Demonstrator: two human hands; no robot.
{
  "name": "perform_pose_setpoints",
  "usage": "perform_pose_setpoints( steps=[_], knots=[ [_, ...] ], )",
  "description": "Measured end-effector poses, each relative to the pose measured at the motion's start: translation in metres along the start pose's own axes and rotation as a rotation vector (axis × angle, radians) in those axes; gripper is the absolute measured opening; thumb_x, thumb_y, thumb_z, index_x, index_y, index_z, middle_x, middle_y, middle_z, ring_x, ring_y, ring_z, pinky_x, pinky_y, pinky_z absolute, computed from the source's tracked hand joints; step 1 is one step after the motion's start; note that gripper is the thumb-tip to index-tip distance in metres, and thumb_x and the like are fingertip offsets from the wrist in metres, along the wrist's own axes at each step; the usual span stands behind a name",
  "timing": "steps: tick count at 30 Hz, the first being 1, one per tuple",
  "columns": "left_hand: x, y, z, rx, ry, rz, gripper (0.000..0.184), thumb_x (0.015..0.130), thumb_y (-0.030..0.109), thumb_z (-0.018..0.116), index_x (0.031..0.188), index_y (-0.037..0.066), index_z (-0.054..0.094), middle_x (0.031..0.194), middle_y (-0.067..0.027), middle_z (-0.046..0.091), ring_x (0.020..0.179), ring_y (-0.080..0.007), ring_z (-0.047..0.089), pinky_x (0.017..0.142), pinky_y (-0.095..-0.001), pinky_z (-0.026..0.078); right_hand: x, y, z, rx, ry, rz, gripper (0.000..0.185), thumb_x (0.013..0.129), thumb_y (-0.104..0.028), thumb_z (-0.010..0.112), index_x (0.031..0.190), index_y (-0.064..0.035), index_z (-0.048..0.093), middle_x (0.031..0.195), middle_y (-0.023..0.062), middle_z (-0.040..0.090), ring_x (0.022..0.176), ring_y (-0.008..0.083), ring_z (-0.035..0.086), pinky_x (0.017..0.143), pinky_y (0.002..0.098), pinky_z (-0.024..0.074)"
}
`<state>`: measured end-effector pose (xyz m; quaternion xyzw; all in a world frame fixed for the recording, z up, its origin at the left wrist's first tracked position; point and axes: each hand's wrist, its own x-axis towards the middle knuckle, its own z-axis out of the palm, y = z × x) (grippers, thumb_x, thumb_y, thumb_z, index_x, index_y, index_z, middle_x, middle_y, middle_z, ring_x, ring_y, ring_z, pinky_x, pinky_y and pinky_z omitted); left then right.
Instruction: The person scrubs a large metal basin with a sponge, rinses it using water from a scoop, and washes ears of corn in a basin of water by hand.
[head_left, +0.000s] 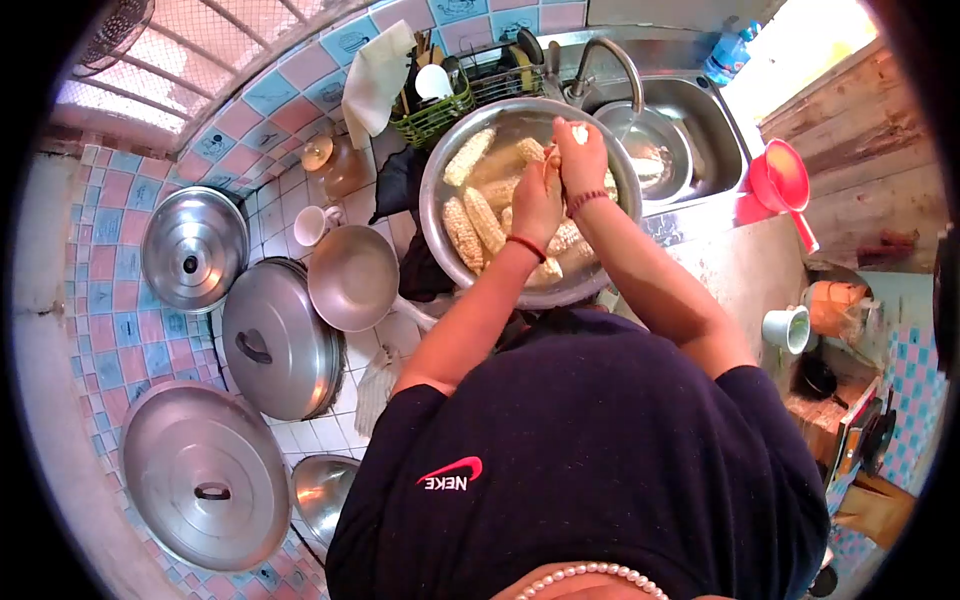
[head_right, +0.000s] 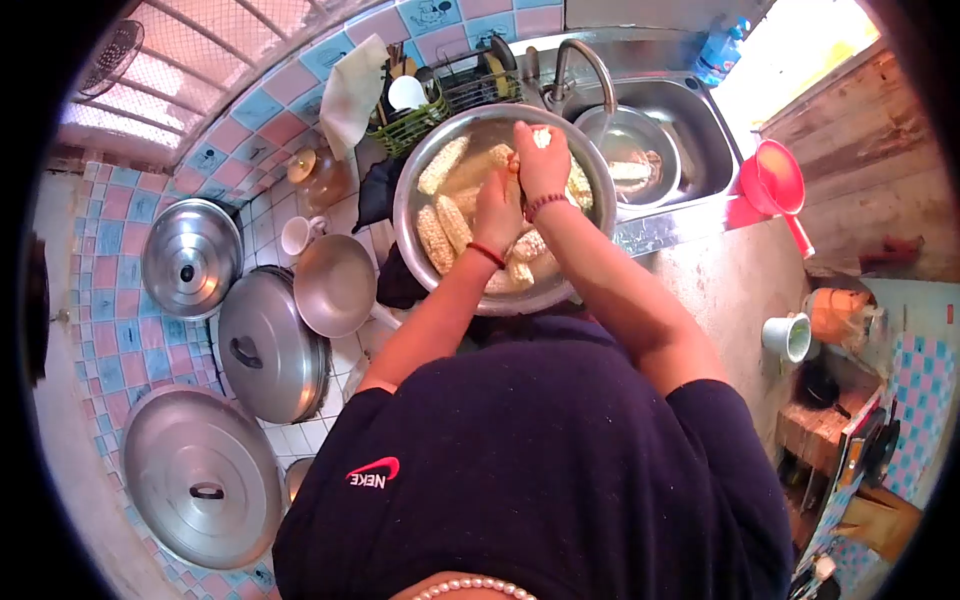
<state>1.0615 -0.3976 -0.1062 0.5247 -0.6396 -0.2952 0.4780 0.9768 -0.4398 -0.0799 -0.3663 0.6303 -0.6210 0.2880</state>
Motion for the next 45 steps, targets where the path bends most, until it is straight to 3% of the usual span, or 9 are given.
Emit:
perform_pose_setpoints(
  steps=[6,9,12,16,30,34,38,42,45],
  knots=[
    [0.031,0.007,-0.041,-0.95,-0.695,-0.892,0.045,0.099,0.053,0.036,0.102,0.015,0.06,0.075,-0.0017,0.063,0.054,-0.0096,0.058,0.037,-0.0204,0.038,0.019,-0.004,-0.019,0.762,-0.563,0.634,0.021,0.097,-0.029,0.056,0.095,-0.0084,0.06,0.081,0.0026,0.061,0.071,0.0157,0.06,0.067,0.033,0.0538],
    [0.071,-0.018,-0.049,-0.357,-0.609,-0.557,0.042,0.097,0.05,0.043,0.105,0.012,0.06,0.077,-0.0022,0.063,0.061,-0.0105,0.06,0.043,-0.0241,0.046,0.05,0.013,-0.002,0.096,-0.59,0.283,0.028,0.099,-0.03,0.05,0.104,-0.0052,0.062,0.089,0.0102,0.065,0.082,0.0217,0.064,0.073,0.035,0.0532],
    [0.088,-0.064,-0.037,0.405,-0.208,-0.037,0.048,0.088,0.048,0.06,0.108,0.005,0.059,0.091,-0.0177,0.067,0.081,-0.0383,0.064,0.071,-0.0453,0.052,0.065,0.038,0.001,-0.493,-0.521,-0.378,0.03,0.094,-0.028,0.052,0.115,-0.0068,0.059,0.09,0.0218,0.067,0.085,0.0346,0.066,0.081,0.0417,0.05],
    [0.09,-0.053,-0.023,0.522,-0.288,-0.054,0.047,0.087,0.043,0.061,0.116,0.006,0.055,0.101,-0.0254,0.062,0.097,-0.0458,0.058,0.083,-0.05,0.047,0.041,0.047,-0.013,-1.2,-0.701,-0.509,0.037,0.084,-0.028,0.06,0.114,-0.007,0.059,0.1,0.0186,0.068,0.099,0.0345,0.063,0.094,0.0472,0.0438],
    [0.15,-0.077,0.042,1.084,-0.916,0.271,0.031,0.088,0.022,0.046,0.094,0.007,0.072,0.103,-0.0175,0.068,0.096,-0.033,0.067,0.083,-0.0459,0.053,0.01,0.049,-0.043,-1.12,-0.762,-0.476,0.026,0.083,-0.025,0.052,0.098,-0.0108,0.068,0.12,0.0142,0.058,0.112,0.0305,0.056,0.101,0.0538,0.0339],
    [0.136,-0.073,0.034,0.95,-0.837,0.069,0.036,0.085,0.036,0.056,0.099,0.006,0.07,0.109,-0.0202,0.065,0.102,-0.036,0.064,0.088,-0.0468,0.05,0.019,0.066,-0.04,-1.104,-0.755,-0.494,0.027,0.077,-0.028,0.058,0.093,-0.0099,0.07,0.1,0.0148,0.066,0.096,0.0337,0.061,0.085,0.0497,0.0455],
    [0.127,-0.11,0.034,0.48,-0.75,0.329,0.041,0.08,0.035,0.067,0.111,0.008,0.066,0.112,-0.0145,0.065,0.107,-0.0325,0.059,0.091,-0.042,0.046,0.019,0.033,-0.068,-0.919,-0.455,-0.53,0.016,0.072,-0.023,0.059,0.076,-0.0118,0.07,0.08,0.0101,0.068,0.083,0.0314,0.064,0.075,0.0472,0.0475],
    [0.088,-0.043,-0.005,-0.13,-0.537,0.195,0.039,0.093,0.03,0.06,0.12,0.002,0.061,0.115,-0.0123,0.064,0.106,-0.0248,0.058,0.093,-0.0338,0.043,0.016,-0.027,-0.088,-0.668,-0.447,-0.101,0.035,0.082,-0.031,0.065,0.101,-0.0027,0.063,0.1,0.0194,0.065,0.096,0.0326,0.062,0.087,0.0423,0.0491],
    [0.045,-0.023,-0.015,-0.533,-0.369,-0.162,0.045,0.098,0.034,0.053,0.126,-0.001,0.054,0.117,-0.0086,0.06,0.109,-0.0207,0.055,0.094,-0.0315,0.042,0.024,0.009,-0.071,-0.177,-0.525,-0.363,0.052,0.086,-0.041,0.066,0.113,0.002,0.054,0.119,0.0225,0.053,0.108,0.0287,0.054,0.092,0.0368,0.0455]
  ],
)
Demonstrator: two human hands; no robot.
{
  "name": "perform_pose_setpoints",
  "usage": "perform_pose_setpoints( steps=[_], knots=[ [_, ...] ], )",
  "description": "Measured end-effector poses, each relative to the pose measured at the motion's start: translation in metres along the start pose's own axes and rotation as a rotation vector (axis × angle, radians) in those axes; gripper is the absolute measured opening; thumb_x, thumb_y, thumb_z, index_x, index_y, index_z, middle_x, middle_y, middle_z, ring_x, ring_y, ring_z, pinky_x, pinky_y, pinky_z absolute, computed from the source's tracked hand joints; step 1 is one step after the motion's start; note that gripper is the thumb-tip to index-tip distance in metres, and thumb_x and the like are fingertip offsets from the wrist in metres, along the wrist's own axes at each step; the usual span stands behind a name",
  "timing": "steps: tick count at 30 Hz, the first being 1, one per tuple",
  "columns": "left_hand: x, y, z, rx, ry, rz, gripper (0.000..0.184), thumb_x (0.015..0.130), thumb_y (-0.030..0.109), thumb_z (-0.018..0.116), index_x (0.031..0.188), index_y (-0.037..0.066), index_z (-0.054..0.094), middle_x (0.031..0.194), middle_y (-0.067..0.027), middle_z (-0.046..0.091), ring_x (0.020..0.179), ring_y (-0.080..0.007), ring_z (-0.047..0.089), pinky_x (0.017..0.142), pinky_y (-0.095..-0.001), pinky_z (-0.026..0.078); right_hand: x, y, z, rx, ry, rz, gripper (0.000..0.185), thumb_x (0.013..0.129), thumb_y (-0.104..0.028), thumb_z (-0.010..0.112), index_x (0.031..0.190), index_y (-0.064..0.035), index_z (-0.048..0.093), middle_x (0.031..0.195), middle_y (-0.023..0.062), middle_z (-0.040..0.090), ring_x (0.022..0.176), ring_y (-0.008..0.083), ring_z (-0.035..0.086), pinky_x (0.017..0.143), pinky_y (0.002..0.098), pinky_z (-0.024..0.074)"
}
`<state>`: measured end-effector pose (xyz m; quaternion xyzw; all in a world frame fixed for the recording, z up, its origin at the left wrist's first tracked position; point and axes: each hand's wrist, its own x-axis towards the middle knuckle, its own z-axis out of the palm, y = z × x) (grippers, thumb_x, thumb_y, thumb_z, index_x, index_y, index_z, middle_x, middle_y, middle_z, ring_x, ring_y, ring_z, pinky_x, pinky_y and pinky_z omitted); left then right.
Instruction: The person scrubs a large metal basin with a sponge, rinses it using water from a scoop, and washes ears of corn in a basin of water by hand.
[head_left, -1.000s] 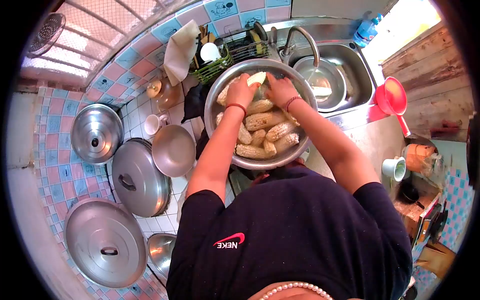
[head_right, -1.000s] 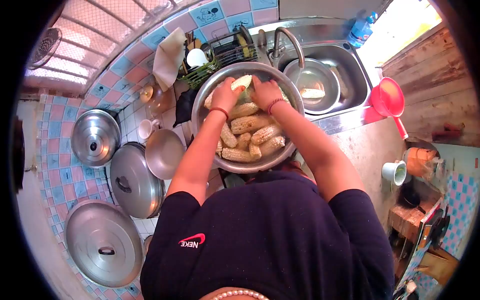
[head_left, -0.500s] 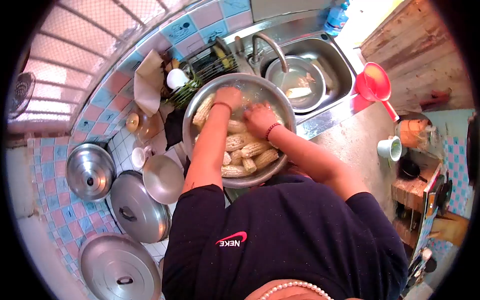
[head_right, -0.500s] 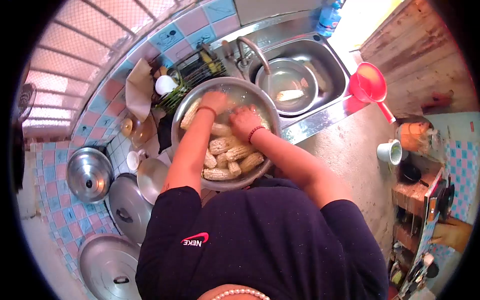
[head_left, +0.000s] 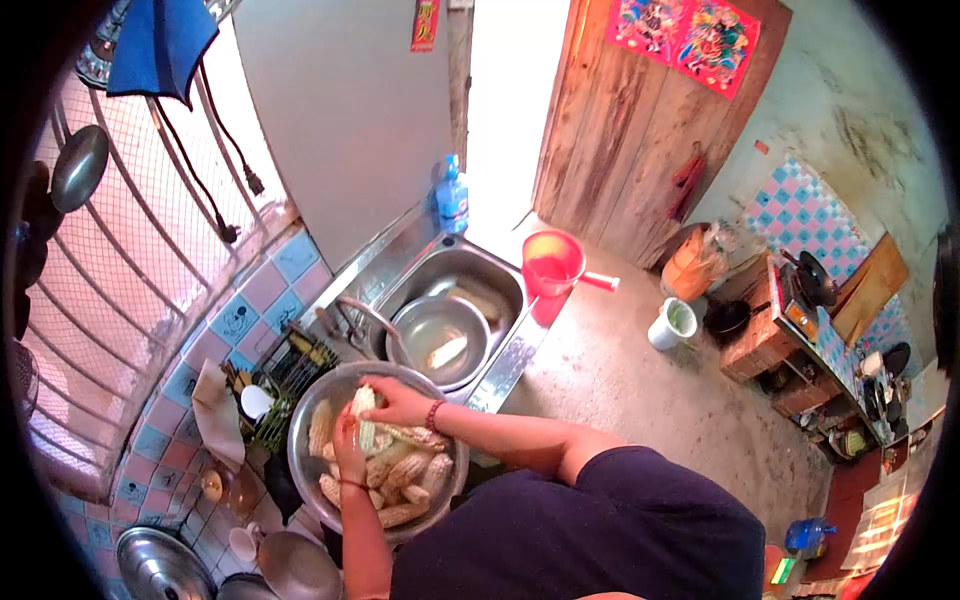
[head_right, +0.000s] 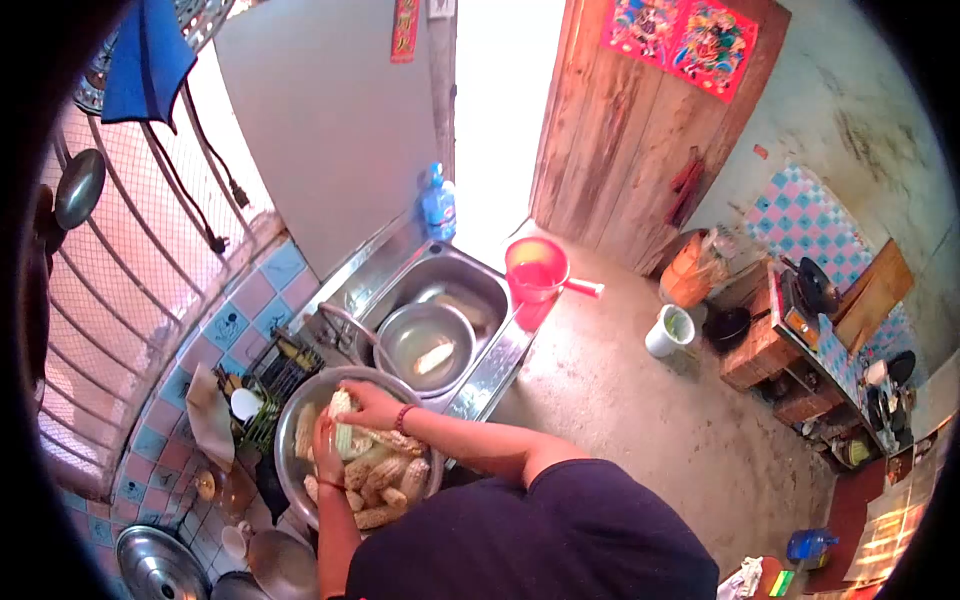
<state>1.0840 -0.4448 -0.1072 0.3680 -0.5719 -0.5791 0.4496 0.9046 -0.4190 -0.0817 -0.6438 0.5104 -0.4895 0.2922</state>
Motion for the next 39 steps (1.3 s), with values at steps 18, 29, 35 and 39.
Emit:
perform_pose_setpoints(
  steps=[18,29,35,39],
  knots=[
    [-0.04,0.011,-0.008,-0.949,-0.165,-0.259,0.013,0.094,0.016,0.058,0.104,0.009,0.054,0.084,0.0002,0.054,0.073,-0.0111,0.054,0.058,-0.0239,0.046,0.009,-0.062,-0.022,0.621,0.0,0.193,0.042,0.088,-0.013,0.068,0.125,-0.0083,0.049,0.105,0.005,0.062,0.093,0.0149,0.063,0.074,0.029,0.057],
    [-0.045,0.03,0.022,0.329,0.107,0.17,0.024,0.097,0.02,0.05,0.085,0.002,0.059,0.068,-0.0068,0.054,0.063,-0.016,0.053,0.061,-0.0317,0.044,-0.014,-0.061,-0.028,0.978,0.079,0.81,0.027,0.09,-0.024,0.067,0.107,-0.0038,0.059,0.096,0.008,0.065,0.075,0.0175,0.066,0.058,0.0295,0.0587],
    [-0.045,0.02,0.032,0.108,0.093,0.005,0.024,0.098,0.024,0.052,0.087,0.003,0.056,0.071,-0.0044,0.056,0.064,-0.0131,0.051,0.058,-0.0285,0.042,-0.018,-0.053,-0.037,1.06,0.124,0.853,0.03,0.09,-0.027,0.067,0.105,-0.0031,0.057,0.09,0.008,0.063,0.073,0.0194,0.065,0.059,0.0296,0.0595],
    [-0.047,0.037,0.058,-0.238,0.15,-0.207,0.026,0.098,0.032,0.054,0.091,0.006,0.054,0.071,0.0006,0.054,0.059,-0.0084,0.048,0.052,-0.0235,0.037,-0.027,-0.042,-0.039,0.721,0.075,0.696,0.033,0.085,-0.024,0.074,0.102,-0.0031,0.056,0.09,0.0062,0.062,0.075,0.0147,0.063,0.058,0.0271,0.0568]
  ],
)
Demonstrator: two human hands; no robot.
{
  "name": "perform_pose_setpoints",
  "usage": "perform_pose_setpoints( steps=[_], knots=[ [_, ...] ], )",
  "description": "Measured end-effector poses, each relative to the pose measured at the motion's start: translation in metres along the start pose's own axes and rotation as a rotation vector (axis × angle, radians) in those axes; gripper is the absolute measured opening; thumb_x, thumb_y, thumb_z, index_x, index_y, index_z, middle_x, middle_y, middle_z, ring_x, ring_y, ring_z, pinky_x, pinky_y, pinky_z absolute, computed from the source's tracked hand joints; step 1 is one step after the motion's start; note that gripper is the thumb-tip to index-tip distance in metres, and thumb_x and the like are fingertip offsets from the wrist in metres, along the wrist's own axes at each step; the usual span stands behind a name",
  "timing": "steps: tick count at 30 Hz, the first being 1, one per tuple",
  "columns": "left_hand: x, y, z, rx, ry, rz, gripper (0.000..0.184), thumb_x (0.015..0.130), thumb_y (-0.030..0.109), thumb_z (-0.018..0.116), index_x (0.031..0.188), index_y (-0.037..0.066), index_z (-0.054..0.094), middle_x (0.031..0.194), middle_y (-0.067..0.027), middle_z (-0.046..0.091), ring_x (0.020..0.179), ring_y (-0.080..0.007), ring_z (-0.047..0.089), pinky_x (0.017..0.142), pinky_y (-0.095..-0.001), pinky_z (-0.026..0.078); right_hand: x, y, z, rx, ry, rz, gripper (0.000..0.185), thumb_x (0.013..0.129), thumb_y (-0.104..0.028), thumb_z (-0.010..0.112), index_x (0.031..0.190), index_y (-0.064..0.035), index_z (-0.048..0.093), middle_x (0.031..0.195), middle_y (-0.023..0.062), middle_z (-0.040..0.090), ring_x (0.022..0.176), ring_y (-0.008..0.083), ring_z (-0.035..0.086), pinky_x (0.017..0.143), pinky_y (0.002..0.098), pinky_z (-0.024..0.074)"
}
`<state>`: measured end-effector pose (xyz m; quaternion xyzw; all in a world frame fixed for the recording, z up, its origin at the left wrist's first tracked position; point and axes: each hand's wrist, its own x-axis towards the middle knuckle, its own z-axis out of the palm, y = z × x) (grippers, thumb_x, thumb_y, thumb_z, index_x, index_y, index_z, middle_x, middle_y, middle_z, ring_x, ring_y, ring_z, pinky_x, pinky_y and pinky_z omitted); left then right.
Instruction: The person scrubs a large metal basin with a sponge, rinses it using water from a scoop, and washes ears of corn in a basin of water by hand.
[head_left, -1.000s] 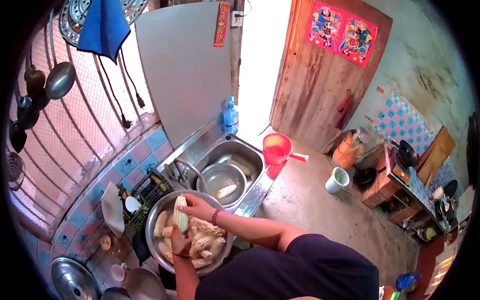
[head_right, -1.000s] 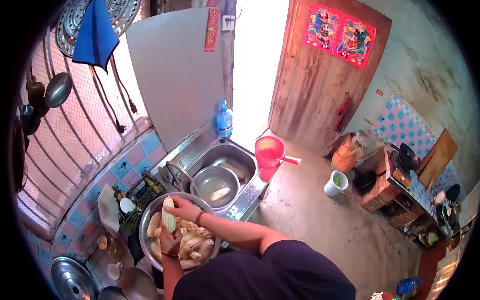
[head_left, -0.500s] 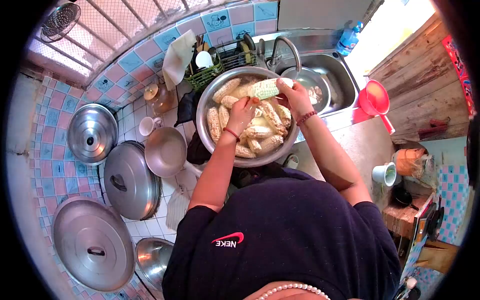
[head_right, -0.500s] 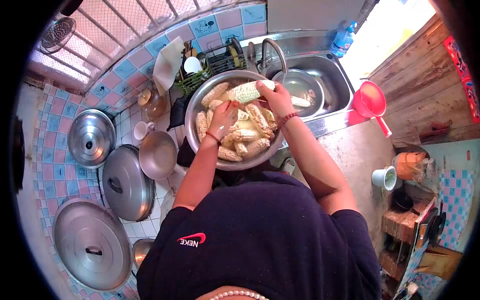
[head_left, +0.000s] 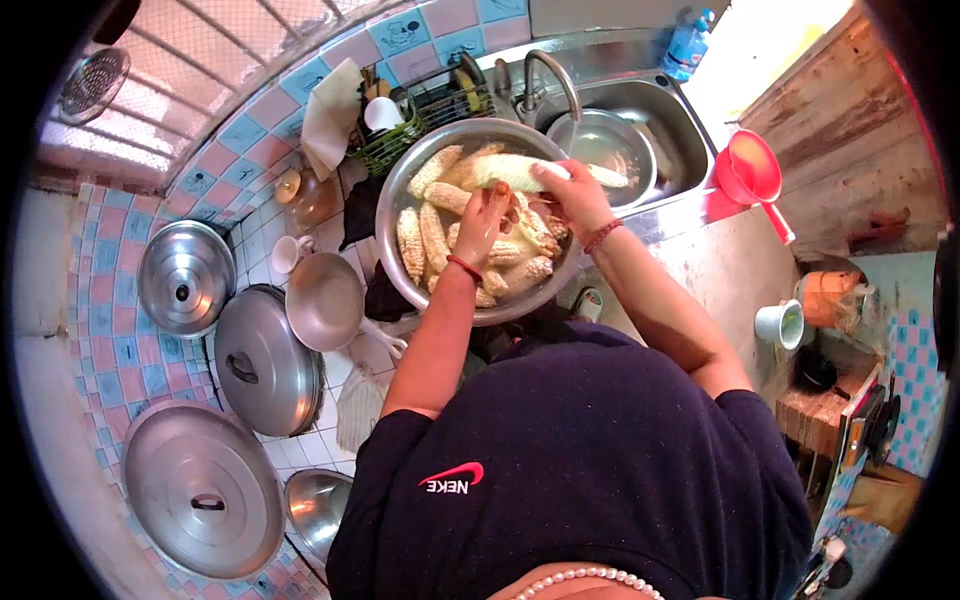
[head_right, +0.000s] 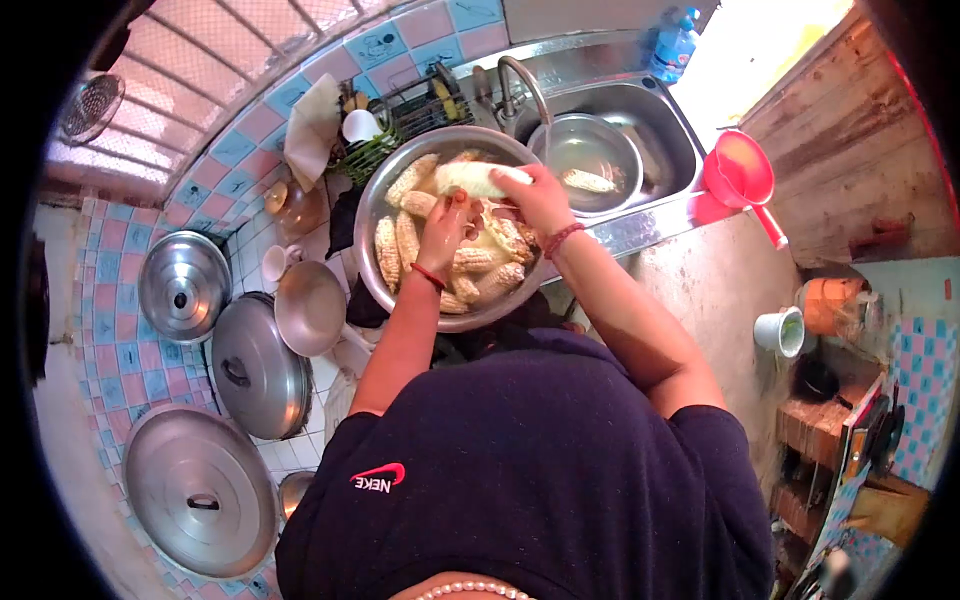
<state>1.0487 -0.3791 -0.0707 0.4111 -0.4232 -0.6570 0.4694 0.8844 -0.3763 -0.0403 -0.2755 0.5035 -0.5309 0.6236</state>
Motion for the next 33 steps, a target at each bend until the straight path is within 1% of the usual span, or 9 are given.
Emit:
perform_pose_setpoints(
  steps=[5,8,10,12,14,18,22,29,33],
  knots=[
    [0.003,-0.009,0.001,0.311,-0.151,0.089,0.041,0.101,0.035,0.045,0.077,0.003,0.054,0.066,-0.0016,0.053,0.055,-0.0093,0.048,0.051,-0.0254,0.039,-0.003,0.017,-0.024,-0.093,0.048,-0.221,0.035,0.082,-0.019,0.077,0.104,-0.0022,0.057,0.091,0.0048,0.062,0.074,0.0104,0.06,0.06,0.0229,0.0521],
    [0.001,-0.011,-0.001,0.399,-0.06,0.169,0.04,0.101,0.035,0.045,0.081,0.002,0.056,0.067,-0.0015,0.054,0.057,-0.0085,0.048,0.053,-0.0254,0.041,0.007,0.01,-0.071,0.074,0.249,-0.307,0.035,0.084,-0.02,0.074,0.109,-0.0037,0.056,0.094,0.0071,0.063,0.079,0.014,0.064,0.061,0.0256,0.0549],
    [0.002,-0.008,-0.017,0.593,0.06,0.212,0.029,0.098,0.026,0.048,0.087,0.001,0.059,0.07,-0.0069,0.058,0.06,-0.0158,0.054,0.057,-0.0304,0.045,0.031,0.014,-0.129,0.033,0.369,-0.467,0.034,0.087,-0.02,0.071,0.112,-0.0051,0.055,0.096,0.0076,0.063,0.085,0.0154,0.064,0.06,0.0257,0.0558],
    [-0.003,-0.002,-0.031,0.845,0.175,0.312,0.024,0.096,0.021,0.049,0.09,0.001,0.06,0.073,-0.011,0.06,0.062,-0.022,0.057,0.06,-0.0335,0.046,0.064,0.019,-0.187,-0.273,0.472,-0.366,0.037,0.084,-0.024,0.073,0.112,-0.0058,0.057,0.098,0.0112,0.066,0.089,0.0208,0.066,0.067,0.0318,0.0567],
    [-0.006,-0.004,-0.041,0.961,0.226,0.384,0.013,0.088,0.011,0.054,0.091,0.002,0.063,0.083,-0.0148,0.063,0.079,-0.032,0.059,0.073,-0.0391,0.047,0.097,0.033,-0.235,-0.938,0.596,-0.242,0.044,0.079,-0.031,0.076,0.112,-0.0069,0.06,0.101,0.016,0.068,0.095,0.0281,0.066,0.079,0.0376,0.054],
    [-0.009,-0.006,-0.05,1.207,0.227,0.487,0.015,0.079,0.008,0.064,0.094,0.005,0.066,0.095,-0.0137,0.065,0.097,-0.0335,0.056,0.087,-0.0433,0.044,0.117,0.032,-0.233,-1.437,0.292,-0.075,0.046,0.073,-0.026,0.075,0.116,-0.0136,0.063,0.108,0.015,0.068,0.103,0.0316,0.063,0.091,0.0403,0.049],
    [0.008,-0.004,-0.053,1.411,0.26,0.565,0.019,0.076,0.011,0.068,0.094,0.006,0.067,0.101,-0.0126,0.064,0.102,-0.0326,0.056,0.09,-0.044,0.045,0.143,0.071,-0.249,-1.287,0.346,-0.164,0.044,0.076,-0.021,0.07,0.119,-0.0144,0.062,0.118,0.0173,0.063,0.107,0.0321,0.061,0.093,0.0394,0.0478],
    [0.095,-0.031,-0.047,1.579,-0.005,0.541,0.026,0.081,0.013,0.063,0.105,0.003,0.066,0.108,-0.0183,0.064,0.103,-0.0362,0.059,0.093,-0.0433,0.046,0.079,0.035,-0.151,-0.87,0.315,-0.766,0.027,0.08,0.003,0.06,0.104,-0.007,0.064,0.101,0.0093,0.065,0.084,0.0217,0.064,0.078,0.0325,0.0509],
    [0.122,-0.036,-0.026,1.678,-0.333,-0.344,0.038,0.092,0.03,0.044,0.114,0.005,0.063,0.119,-0.0198,0.062,0.107,-0.035,0.061,0.09,-0.0444,0.047,0.042,0.015,-0.057,-0.943,-0.064,-0.922,0.016,0.08,0.0,0.06,0.094,-0.0051,0.066,0.093,0.0136,0.065,0.091,0.0324,0.062,0.083,0.0397,0.0497]
  ],
)
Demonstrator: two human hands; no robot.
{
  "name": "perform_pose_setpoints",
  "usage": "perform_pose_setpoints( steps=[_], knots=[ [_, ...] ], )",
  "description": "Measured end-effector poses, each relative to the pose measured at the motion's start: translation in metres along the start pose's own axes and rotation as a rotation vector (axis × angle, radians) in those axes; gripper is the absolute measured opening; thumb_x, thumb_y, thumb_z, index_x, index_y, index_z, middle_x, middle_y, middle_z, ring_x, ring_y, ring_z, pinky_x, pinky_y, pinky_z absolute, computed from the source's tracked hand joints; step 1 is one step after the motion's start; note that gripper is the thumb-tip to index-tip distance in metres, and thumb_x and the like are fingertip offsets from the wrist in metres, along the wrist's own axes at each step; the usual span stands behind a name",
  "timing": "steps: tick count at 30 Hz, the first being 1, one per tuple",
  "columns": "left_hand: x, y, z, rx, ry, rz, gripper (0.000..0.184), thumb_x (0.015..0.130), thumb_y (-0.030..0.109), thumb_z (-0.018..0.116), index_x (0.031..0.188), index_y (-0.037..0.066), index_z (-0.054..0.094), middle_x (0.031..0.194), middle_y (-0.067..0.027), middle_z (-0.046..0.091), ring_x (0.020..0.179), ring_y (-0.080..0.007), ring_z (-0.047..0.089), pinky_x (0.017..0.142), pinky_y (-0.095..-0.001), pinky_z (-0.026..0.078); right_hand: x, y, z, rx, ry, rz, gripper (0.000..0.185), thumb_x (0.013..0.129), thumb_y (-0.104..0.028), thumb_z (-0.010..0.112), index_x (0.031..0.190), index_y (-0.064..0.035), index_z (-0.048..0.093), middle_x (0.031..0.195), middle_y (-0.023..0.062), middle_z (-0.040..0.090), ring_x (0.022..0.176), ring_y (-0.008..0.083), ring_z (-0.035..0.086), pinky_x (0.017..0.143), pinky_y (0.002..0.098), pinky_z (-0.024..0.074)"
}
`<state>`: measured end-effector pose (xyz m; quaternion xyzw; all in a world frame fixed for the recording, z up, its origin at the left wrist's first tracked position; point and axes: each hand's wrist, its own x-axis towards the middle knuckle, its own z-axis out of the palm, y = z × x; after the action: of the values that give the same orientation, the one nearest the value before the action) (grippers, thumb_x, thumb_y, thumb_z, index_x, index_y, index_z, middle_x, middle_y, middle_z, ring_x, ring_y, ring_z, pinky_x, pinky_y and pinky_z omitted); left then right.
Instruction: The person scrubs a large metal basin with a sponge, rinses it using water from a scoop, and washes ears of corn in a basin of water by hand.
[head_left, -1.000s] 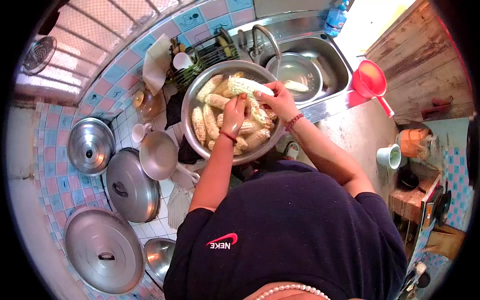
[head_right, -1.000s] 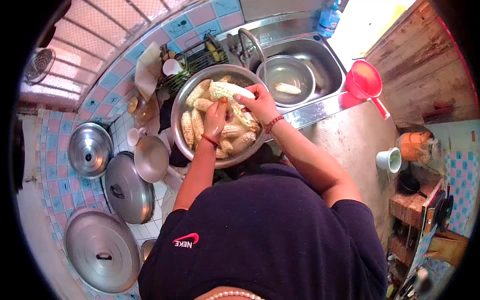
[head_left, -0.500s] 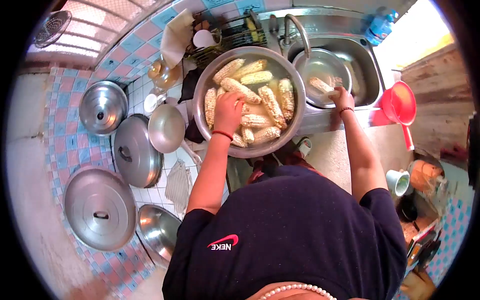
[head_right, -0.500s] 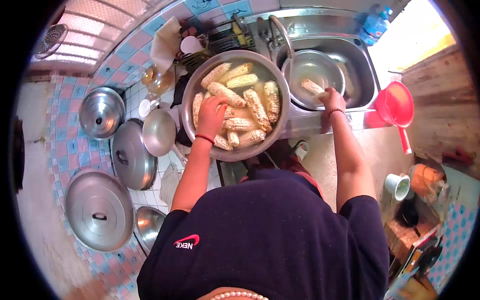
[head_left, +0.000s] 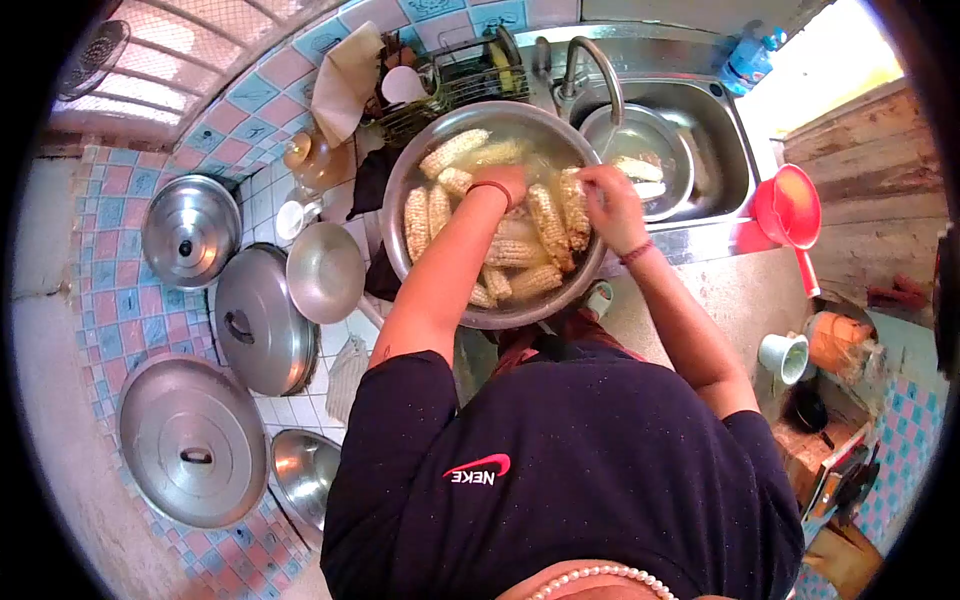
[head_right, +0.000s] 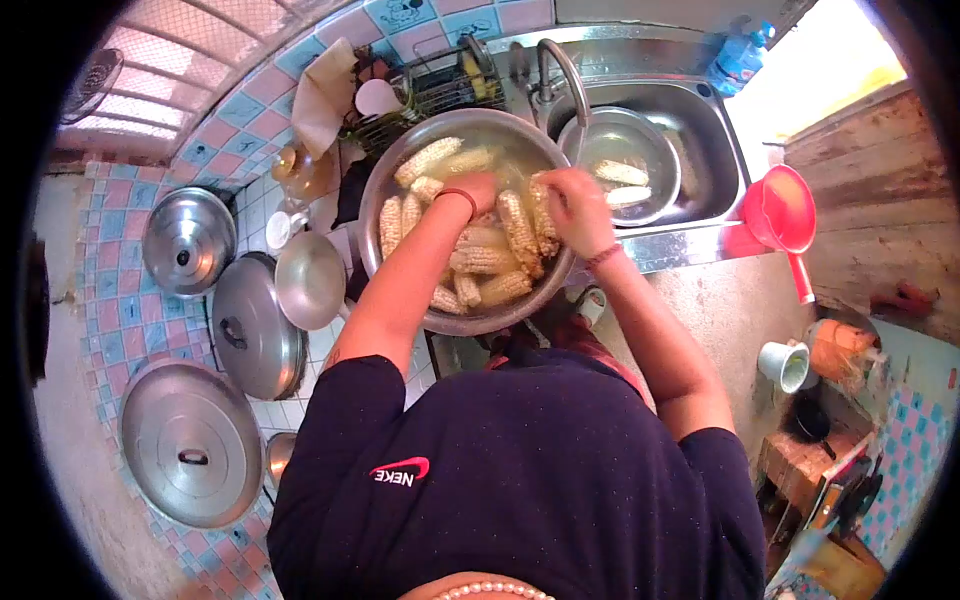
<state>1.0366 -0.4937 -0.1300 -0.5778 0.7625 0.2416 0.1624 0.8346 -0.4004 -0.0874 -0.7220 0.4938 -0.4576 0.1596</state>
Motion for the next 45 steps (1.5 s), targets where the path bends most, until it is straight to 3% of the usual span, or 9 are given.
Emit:
perform_pose_setpoints(
  steps=[7,10,17,20,22,25,29,33,45],
  knots=[
    [-0.017,-0.005,0.002,-0.311,0.215,-0.024,0.043,0.085,0.026,0.061,0.119,0.0,0.059,0.118,-0.0227,0.061,0.105,-0.0344,0.062,0.09,-0.0423,0.047,0.01,0.0,0.037,0.162,-0.082,0.349,0.016,0.084,-0.002,0.06,0.098,-0.0043,0.067,0.094,0.0109,0.067,0.084,0.0221,0.066,0.075,0.0317,0.0531],
    [-0.038,-0.031,0.007,-0.628,0.512,0.356,0.045,0.087,0.025,0.064,0.124,0.001,0.055,0.116,-0.0158,0.064,0.1,-0.0271,0.064,0.084,-0.0383,0.049,0.01,0.01,0.033,0.235,-0.145,0.439,0.021,0.09,-0.002,0.058,0.111,-0.0017,0.062,0.102,0.0057,0.067,0.094,0.0108,0.062,0.085,0.026,0.0501],
    [-0.095,-0.024,-0.011,-1.785,-0.044,0.407,0.044,0.098,0.036,0.051,0.132,0.009,0.047,0.102,-0.0032,0.062,0.083,-0.0106,0.059,0.069,-0.0222,0.045,0.053,-0.051,0.047,1.262,-0.229,0.515,0.038,0.097,-0.018,0.055,0.131,-0.0039,0.046,0.122,0.0075,0.058,0.111,0.0139,0.055,0.097,0.0289,0.0444],
    [-0.087,-0.021,-0.005,-2.013,-0.435,0.762,0.044,0.097,0.051,0.044,0.118,0.014,0.055,0.091,-0.0013,0.06,0.077,-0.0094,0.056,0.059,-0.0219,0.044,0.059,-0.06,0.06,0.935,-0.171,0.436,0.036,0.097,-0.026,0.055,0.125,-0.0036,0.049,0.114,0.0045,0.059,0.102,0.0119,0.055,0.09,0.0269,0.0446],
    [-0.097,-0.015,-0.007,-2.063,-0.436,0.61,0.047,0.094,0.059,0.043,0.109,0.017,0.056,0.077,-0.0017,0.056,0.064,-0.0083,0.051,0.05,-0.0197,0.038,0.056,-0.062,0.073,0.703,-0.011,0.389,0.035,0.096,-0.031,0.057,0.115,-0.0023,0.053,0.1,0.0047,0.061,0.091,0.0108,0.055,0.083,0.0271,0.0456],
    [-0.097,0.018,-0.012,-1.686,0.321,0.167,0.052,0.094,0.062,0.042,0.103,0.014,0.059,0.071,-0.0005,0.054,0.059,-0.008,0.048,0.05,-0.0211,0.038,0.052,-0.054,0.086,0.55,0.174,0.388,0.035,0.096,-0.033,0.057,0.11,-0.0016,0.055,0.096,0.0086,0.063,0.089,0.0141,0.057,0.081,0.03,0.0467],
    [-0.095,0.04,0.009,-1.452,0.633,0.156,0.051,0.099,0.048,0.045,0.083,0.001,0.06,0.068,-0.0026,0.056,0.058,-0.0123,0.052,0.053,-0.0278,0.042,0.051,-0.067,0.085,0.379,0.405,0.475,0.037,0.099,-0.038,0.051,0.108,-0.0027,0.057,0.092,0.0064,0.062,0.083,0.0125,0.057,0.076,0.0284,0.0481],
    [-0.102,0.039,0.02,-2.136,0.077,0.298,0.037,0.099,0.041,0.048,0.079,0.012,0.055,0.067,0.0018,0.05,0.054,-0.0091,0.041,0.049,-0.0235,0.032,0.054,-0.086,0.067,0.957,0.497,0.796,0.04,0.1,-0.042,0.044,0.106,-0.0039,0.055,0.088,0.0075,0.061,0.076,0.0143,0.059,0.065,0.0296,0.0499],
    [-0.108,0.005,0.009,-0.975,0.87,0.558,0.026,0.1,0.025,0.049,0.082,0.007,0.055,0.071,-0.0006,0.051,0.061,-0.0084,0.047,0.054,-0.0239,0.039,0.019,-0.067,0.049,1.529,0.072,0.849,0.022,0.091,-0.007,0.061,0.112,-0.0049,0.055,0.106,0.0085,0.063,0.095,0.0174,0.063,0.08,0.0306,0.0539]
  ],
)
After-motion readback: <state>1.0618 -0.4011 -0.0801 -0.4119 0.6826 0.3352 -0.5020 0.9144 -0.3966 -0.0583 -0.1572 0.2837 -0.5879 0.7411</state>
